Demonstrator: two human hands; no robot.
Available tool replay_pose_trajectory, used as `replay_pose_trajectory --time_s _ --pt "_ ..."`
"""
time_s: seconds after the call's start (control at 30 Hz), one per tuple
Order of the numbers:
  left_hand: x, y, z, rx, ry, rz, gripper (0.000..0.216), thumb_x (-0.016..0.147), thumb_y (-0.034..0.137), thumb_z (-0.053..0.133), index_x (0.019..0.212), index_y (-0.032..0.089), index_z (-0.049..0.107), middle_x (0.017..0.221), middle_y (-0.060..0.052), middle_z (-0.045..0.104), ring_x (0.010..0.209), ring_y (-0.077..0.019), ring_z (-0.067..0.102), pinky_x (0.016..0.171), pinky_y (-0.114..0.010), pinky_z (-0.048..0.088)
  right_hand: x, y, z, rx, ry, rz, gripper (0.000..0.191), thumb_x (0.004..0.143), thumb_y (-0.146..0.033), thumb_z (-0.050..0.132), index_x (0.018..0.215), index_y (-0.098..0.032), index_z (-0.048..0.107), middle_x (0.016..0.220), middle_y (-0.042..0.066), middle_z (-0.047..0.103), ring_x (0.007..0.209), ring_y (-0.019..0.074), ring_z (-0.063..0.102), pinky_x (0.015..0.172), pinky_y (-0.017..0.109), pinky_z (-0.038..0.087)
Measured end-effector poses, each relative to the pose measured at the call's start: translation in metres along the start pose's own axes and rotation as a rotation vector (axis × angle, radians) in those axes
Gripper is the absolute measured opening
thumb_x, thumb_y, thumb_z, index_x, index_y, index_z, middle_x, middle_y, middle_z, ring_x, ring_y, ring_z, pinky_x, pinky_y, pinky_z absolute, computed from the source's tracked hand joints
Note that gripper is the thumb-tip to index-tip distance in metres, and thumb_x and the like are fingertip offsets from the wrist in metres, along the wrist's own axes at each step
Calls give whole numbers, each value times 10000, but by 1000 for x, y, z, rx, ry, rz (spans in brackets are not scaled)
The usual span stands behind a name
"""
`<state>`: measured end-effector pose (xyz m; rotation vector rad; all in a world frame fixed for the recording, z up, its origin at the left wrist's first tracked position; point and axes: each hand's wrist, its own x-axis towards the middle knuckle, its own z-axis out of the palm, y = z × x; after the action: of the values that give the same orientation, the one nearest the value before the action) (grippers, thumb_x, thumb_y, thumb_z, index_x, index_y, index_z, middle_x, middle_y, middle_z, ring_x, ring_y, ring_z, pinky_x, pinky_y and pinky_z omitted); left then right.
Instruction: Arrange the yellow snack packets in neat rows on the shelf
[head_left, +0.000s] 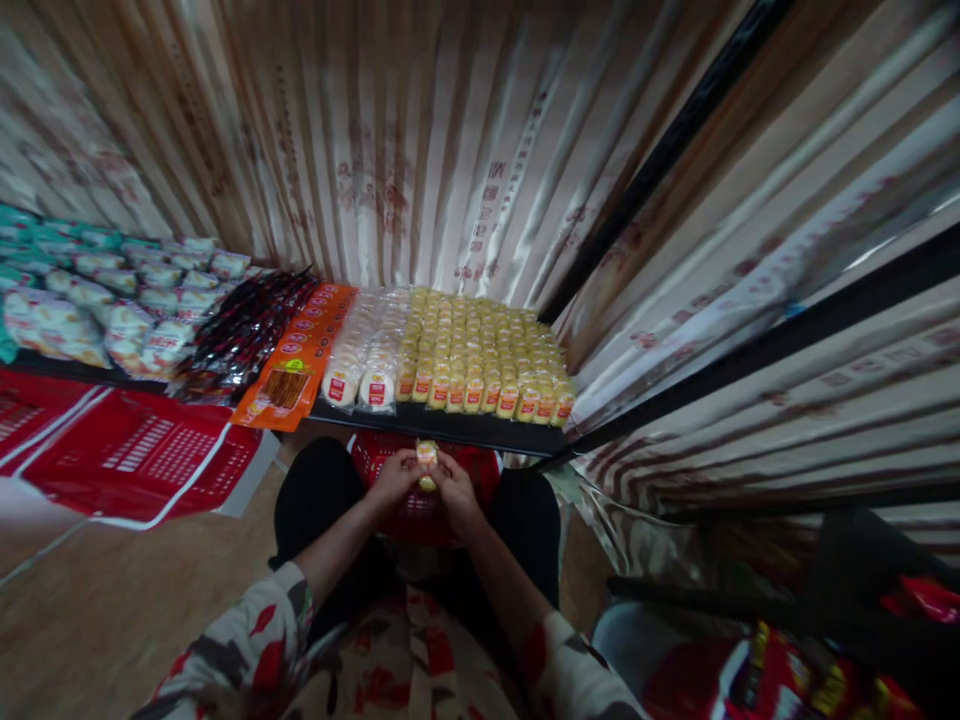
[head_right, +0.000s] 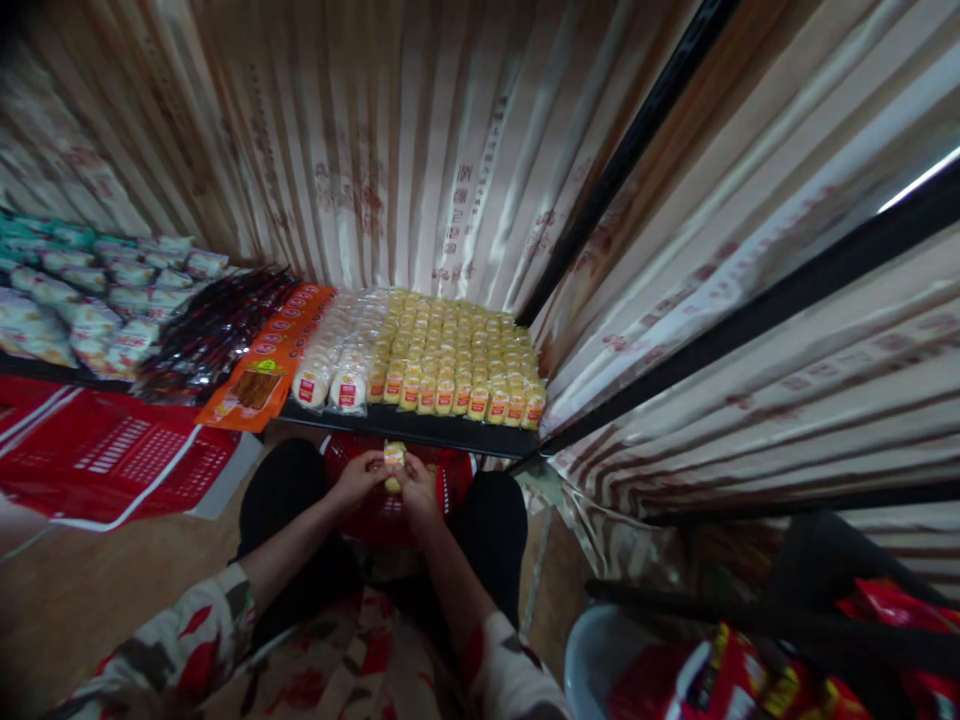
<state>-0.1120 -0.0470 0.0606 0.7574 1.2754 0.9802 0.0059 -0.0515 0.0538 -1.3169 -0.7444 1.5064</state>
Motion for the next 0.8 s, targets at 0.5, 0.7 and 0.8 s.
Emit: replay_pose_trajectory --time_s 0.5,0.7,0.8 --pt "5 45 -27 296 232 378 266 707 156 616 972 180 613 885 -29 664 773 -138 622 781 -267 494 -21 -39 37 -532 61 -499 313 794 -198 466 1065 -207 624 1095 78 592 957 166 591 885 312 494" --pt "8 54 -22 402 271 404 273 723 188 602 995 178 608 886 -39 661 775 -165 626 783 -301 493 -25 -43 43 -571 47 -525 385 795 -135 424 1136 -209 587 1095 79 568 905 153 604 830 283 516" --pt "10 50 -20 429 261 442 270 723 216 597 991 177 602 916 -45 645 784 -168 622 776 -305 494 -21 -38 37 -588 51 -515 392 789 -127 424 1138 -192 588 1086 84 569 878 150 611 813 275 521"
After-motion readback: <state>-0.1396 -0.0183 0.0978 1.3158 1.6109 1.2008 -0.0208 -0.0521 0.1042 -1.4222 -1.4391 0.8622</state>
